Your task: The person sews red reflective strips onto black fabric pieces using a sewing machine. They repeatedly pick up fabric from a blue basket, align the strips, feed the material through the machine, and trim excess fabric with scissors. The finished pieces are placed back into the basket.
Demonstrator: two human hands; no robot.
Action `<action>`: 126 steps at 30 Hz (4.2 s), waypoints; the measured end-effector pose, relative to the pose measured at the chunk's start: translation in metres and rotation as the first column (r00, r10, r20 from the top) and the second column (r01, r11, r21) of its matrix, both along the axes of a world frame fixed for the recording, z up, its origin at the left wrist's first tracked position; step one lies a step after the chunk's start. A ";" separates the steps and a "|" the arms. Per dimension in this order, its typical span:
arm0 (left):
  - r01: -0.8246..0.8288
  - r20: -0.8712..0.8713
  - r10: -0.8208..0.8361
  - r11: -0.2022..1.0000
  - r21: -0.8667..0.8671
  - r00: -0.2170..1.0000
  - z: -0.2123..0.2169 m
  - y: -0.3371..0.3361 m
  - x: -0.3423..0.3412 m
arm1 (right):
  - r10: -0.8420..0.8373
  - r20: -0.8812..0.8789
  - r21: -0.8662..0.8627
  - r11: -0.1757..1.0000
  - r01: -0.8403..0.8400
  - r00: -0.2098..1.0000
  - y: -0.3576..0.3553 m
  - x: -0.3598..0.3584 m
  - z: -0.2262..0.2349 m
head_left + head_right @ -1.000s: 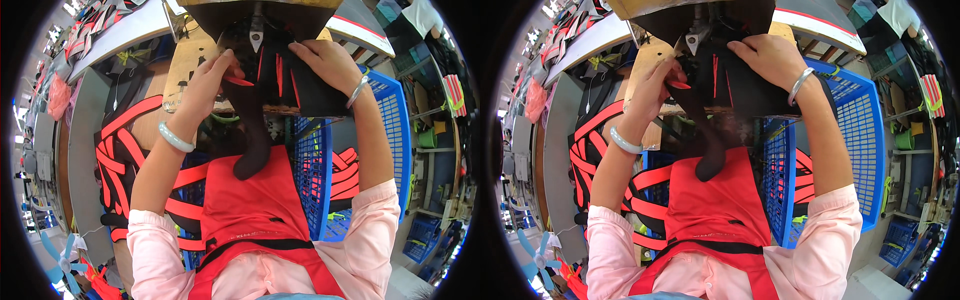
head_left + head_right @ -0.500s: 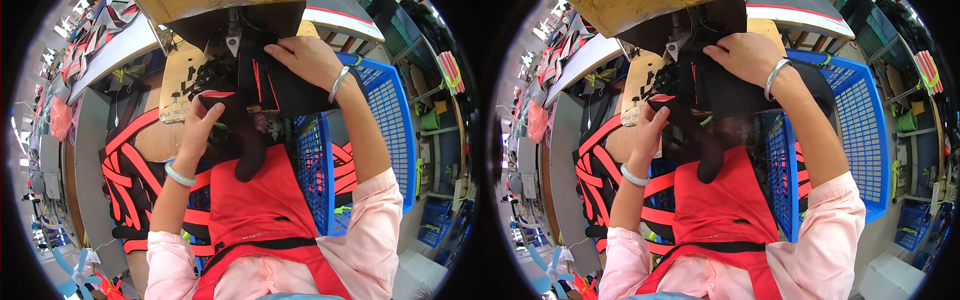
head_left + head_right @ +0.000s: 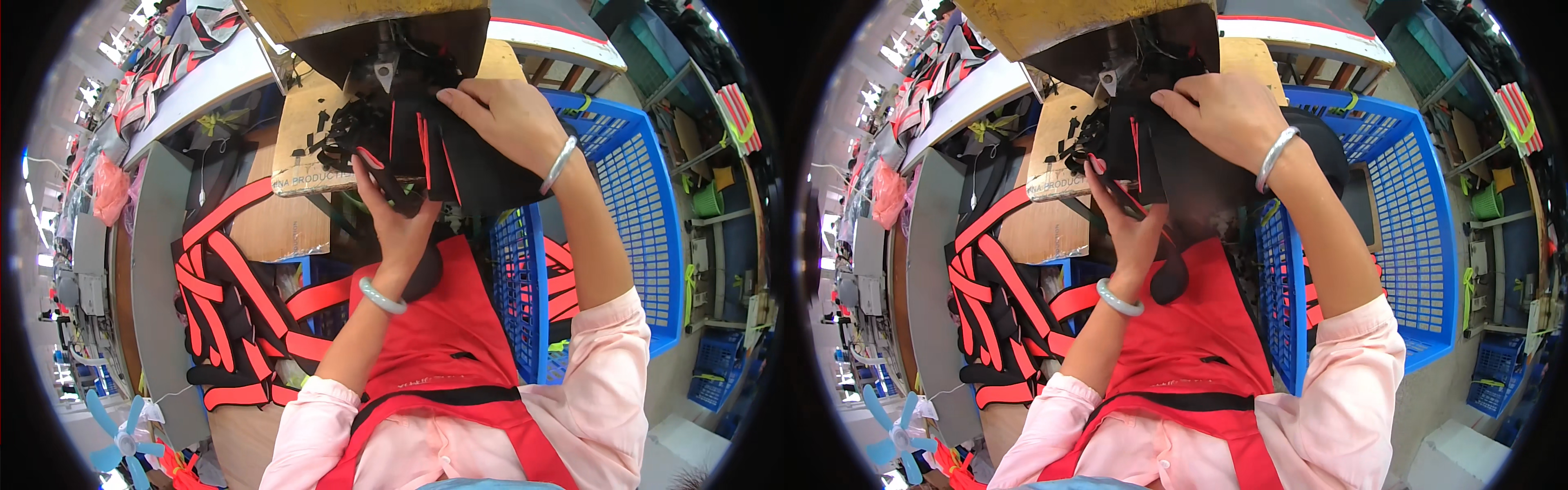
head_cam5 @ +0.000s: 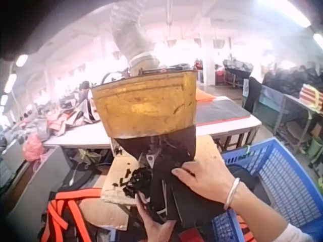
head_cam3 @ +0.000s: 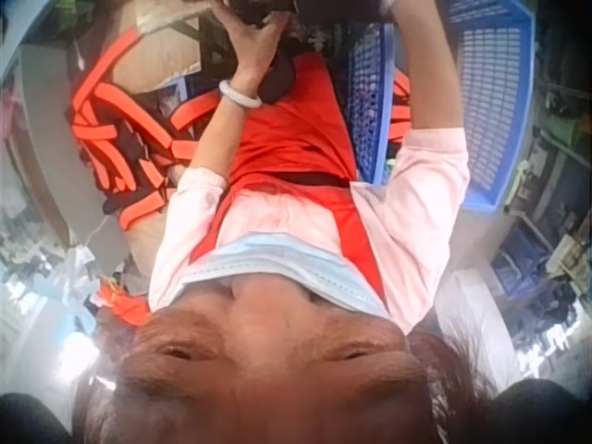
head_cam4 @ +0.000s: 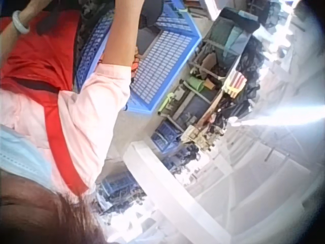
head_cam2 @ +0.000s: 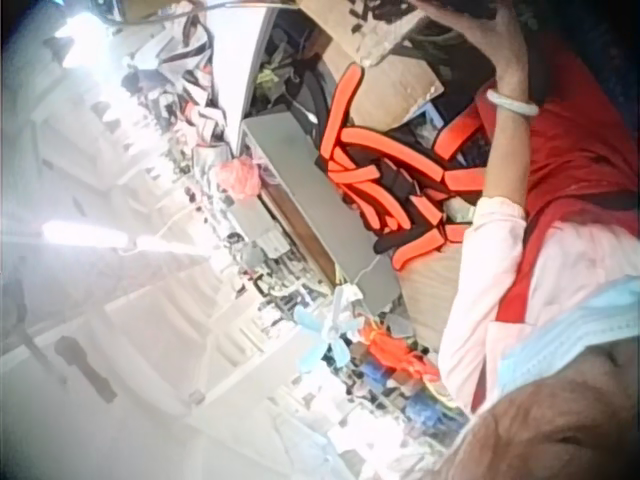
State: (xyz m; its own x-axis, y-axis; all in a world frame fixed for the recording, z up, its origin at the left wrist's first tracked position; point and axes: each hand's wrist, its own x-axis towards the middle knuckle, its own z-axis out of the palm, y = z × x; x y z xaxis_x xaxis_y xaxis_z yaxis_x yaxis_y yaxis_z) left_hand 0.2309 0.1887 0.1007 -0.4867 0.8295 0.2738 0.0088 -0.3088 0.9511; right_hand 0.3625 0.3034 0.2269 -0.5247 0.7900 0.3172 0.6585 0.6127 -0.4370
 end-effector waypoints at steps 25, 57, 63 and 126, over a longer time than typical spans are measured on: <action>-0.020 -0.719 -0.695 0.718 -0.695 0.016 0.065 -0.091 -0.080 | -0.008 0.111 -0.374 0.926 0.049 0.994 -0.204 0.023 -0.142; 0.168 -0.703 -0.615 0.783 -0.599 0.358 0.126 0.060 -0.176 | 0.078 0.176 -0.121 0.991 -0.057 0.981 0.012 -0.009 -0.003; 0.084 -0.672 -0.658 0.733 -0.675 0.339 0.121 0.085 -0.189 | 0.112 0.252 -0.191 0.979 -0.064 0.961 0.038 -0.024 -0.009; 0.004 -0.942 -0.215 0.975 -0.222 0.257 0.092 0.013 -0.135 | -0.115 -0.370 -0.029 0.993 0.112 0.922 -0.017 0.029 -0.087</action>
State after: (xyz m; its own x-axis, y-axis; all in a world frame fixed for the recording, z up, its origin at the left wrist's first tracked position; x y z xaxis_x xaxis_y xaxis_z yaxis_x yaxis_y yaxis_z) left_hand 0.0963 0.2020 0.1926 0.1426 0.9283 0.3435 0.9201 -0.2522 0.2996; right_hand 0.3910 0.2863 0.1398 -0.2775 0.8404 0.4655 0.5133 0.5393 -0.6676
